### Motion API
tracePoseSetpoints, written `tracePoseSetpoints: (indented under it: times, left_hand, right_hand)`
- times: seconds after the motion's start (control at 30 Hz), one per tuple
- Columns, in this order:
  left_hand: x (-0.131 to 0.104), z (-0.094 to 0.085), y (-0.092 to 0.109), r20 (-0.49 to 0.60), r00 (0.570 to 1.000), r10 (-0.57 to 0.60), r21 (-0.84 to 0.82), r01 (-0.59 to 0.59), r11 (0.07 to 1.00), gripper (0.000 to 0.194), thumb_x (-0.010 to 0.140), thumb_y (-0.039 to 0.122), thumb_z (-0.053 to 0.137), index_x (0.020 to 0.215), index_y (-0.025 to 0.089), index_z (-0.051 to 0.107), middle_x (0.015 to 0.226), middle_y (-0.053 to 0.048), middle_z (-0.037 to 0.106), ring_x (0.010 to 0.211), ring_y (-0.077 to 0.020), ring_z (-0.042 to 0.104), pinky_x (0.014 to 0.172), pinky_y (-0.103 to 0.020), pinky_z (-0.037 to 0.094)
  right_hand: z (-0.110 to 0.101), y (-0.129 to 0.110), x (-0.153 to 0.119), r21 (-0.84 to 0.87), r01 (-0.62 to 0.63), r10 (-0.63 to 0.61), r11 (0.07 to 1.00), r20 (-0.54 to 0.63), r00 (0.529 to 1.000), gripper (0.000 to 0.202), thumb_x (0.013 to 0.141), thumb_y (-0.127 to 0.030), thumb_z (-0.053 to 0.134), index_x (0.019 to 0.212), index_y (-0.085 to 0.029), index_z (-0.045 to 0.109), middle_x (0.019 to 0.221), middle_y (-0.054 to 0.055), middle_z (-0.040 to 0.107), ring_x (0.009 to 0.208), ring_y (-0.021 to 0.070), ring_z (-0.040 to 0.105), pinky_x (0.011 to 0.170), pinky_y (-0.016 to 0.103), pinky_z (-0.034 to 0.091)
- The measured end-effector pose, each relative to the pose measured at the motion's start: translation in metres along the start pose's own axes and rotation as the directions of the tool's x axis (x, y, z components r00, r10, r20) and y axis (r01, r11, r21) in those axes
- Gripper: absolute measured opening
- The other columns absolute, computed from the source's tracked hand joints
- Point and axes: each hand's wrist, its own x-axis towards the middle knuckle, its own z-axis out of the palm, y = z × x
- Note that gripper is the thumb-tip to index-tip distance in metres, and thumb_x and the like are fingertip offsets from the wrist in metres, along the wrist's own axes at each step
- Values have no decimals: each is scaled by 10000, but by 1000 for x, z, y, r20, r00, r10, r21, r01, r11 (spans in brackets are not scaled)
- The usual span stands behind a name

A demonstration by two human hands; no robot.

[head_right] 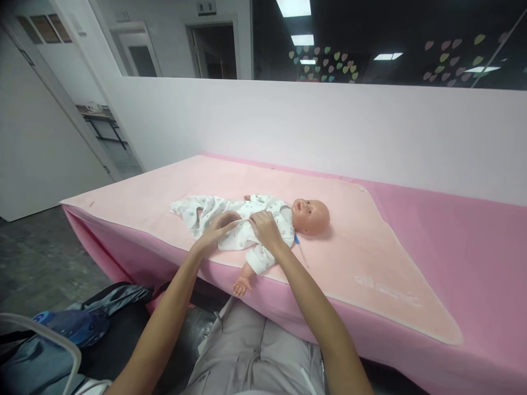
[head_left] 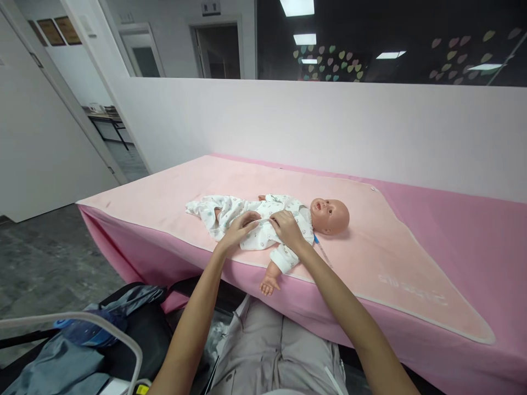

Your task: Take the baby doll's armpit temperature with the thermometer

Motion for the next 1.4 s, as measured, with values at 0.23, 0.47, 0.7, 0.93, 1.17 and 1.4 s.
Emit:
tracePoseSetpoints:
  times: [0.23,0.47,0.7,0.93,1.17,1.4]
  left_hand:
    - [2,7,-8,-89,996,32,187,-15,982,211,763,348,595,891,218,701,1109,-59,632,1033,-225,577,935,-387,437]
    - [17,-3,-3,-31,999,38,262,-28,965,264,750,367,594,941,209,683,974,-64,692,846,-218,641,773,-350,521]
    - [56,5,47,-40,976,215,110,-209,972,337,803,399,540,1072,212,618,1155,-68,607,937,-182,604,841,-311,496]
    - [99,74,19,-60,993,100,27,-99,995,278,780,352,534,930,159,667,907,-61,683,838,-188,617,811,-333,488]
    - [97,78,-4,-38,997,67,-124,-71,990,249,747,325,545,867,156,684,870,-53,706,819,-192,636,776,-310,478]
    - [94,77,-5,-79,995,66,-161,-78,984,260,756,348,538,854,155,683,850,-55,706,807,-193,638,774,-319,479]
  right_hand:
    - [-8,-5,4,2,37,-37,999,32,999,180,904,-198,420,856,-173,591,828,71,639,844,199,554,832,333,409]
    - [-55,-14,-66,-52,-373,354,926,-220,909,290,874,-225,421,1139,-160,519,1068,122,613,1004,239,548,848,370,434]
    - [-76,-16,-127,-557,-551,606,621,-103,789,141,823,-256,545,799,-161,646,802,134,647,797,265,586,650,349,389]
    - [-114,-19,-106,-437,-711,763,551,-81,641,165,831,-205,502,759,-190,649,727,90,672,649,207,609,528,287,301]
    - [-144,-6,-72,-173,-728,723,663,-104,683,171,783,-288,552,666,-198,640,712,34,685,689,172,609,565,244,345]
    - [-109,-7,-65,-64,-632,634,772,5,773,293,806,-360,544,560,-219,621,537,6,613,545,152,566,482,234,352]
